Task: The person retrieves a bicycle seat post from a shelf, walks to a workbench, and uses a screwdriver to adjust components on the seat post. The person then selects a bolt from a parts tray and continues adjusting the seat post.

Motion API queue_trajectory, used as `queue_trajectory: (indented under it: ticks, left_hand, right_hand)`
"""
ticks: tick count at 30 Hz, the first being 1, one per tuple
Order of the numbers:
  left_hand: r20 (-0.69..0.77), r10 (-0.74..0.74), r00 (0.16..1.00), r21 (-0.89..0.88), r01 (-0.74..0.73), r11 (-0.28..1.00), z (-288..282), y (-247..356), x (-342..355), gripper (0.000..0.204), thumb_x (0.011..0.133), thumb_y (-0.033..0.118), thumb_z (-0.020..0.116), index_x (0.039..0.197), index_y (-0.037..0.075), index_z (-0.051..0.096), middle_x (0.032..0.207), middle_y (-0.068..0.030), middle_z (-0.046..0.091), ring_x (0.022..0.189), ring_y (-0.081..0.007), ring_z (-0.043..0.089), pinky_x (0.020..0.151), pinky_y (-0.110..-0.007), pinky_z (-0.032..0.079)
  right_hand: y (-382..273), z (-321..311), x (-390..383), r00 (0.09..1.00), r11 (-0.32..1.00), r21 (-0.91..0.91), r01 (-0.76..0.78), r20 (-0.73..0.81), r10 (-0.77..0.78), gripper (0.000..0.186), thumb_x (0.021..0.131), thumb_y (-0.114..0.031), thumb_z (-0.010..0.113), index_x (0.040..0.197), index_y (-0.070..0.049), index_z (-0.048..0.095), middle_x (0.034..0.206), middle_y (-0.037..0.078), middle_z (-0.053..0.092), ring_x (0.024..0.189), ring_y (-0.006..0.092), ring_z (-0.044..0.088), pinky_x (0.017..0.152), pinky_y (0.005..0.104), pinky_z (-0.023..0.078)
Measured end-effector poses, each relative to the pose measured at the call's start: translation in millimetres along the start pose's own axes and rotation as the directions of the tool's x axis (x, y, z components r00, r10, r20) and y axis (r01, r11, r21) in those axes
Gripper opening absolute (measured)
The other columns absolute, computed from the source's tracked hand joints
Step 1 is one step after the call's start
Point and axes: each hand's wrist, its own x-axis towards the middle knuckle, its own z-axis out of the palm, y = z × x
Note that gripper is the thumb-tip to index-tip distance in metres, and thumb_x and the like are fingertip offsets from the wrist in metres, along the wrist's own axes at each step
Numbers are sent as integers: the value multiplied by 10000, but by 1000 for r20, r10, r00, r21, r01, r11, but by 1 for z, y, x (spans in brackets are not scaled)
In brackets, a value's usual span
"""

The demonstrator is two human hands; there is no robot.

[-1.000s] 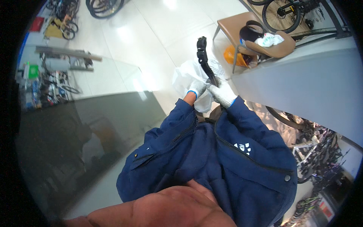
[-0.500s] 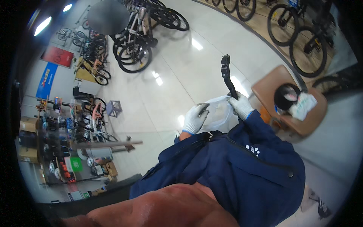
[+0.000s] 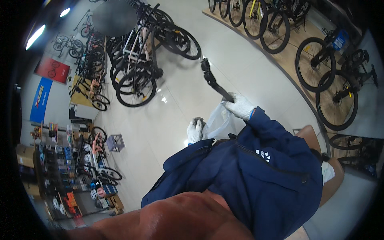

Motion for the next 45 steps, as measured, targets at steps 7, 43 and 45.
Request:
queue_trajectory:
  ticks: [7, 43, 45]
  left_hand:
    - [470, 423, 775, 204, -561, 802, 63, 151, 253, 739, 894, 286, 757, 1510, -3, 469, 1441, -231, 574, 1345, -340, 567, 1130, -412, 460]
    - [224, 21, 974, -762, 161, 627, 195, 399, 1579, 413, 1028, 197, 671, 1406, 82, 550, 1264, -71, 670, 1122, -180, 660, 925, -320, 567]
    - [311, -17, 950, -738, 253, 625, 196, 409, 1644, 501, 1028, 229, 668, 1475, 73, 502, 1338, -87, 642, 1183, -195, 642, 974, -339, 550]
  right_hand:
    - [-81, -102, 180, 969, 994, 113, 9, -247, 19, 281, 979, -264, 652, 1173, -61, 668, 752, -4, 593, 534, 76, 485, 487, 266, 401]
    - [-357, -491, 1398, 810, 611, -775, 161, -250, -531, 277, 878, -327, 729, 1086, -148, 764, 914, 79, 695, 865, 286, 708, 735, 410, 563]
    - [-356, -504, 1468, 818, 644, -752, 141, -279, -504, 289, 870, -322, 733, 1094, -142, 764, 930, 91, 697, 873, 297, 710, 752, 419, 568]
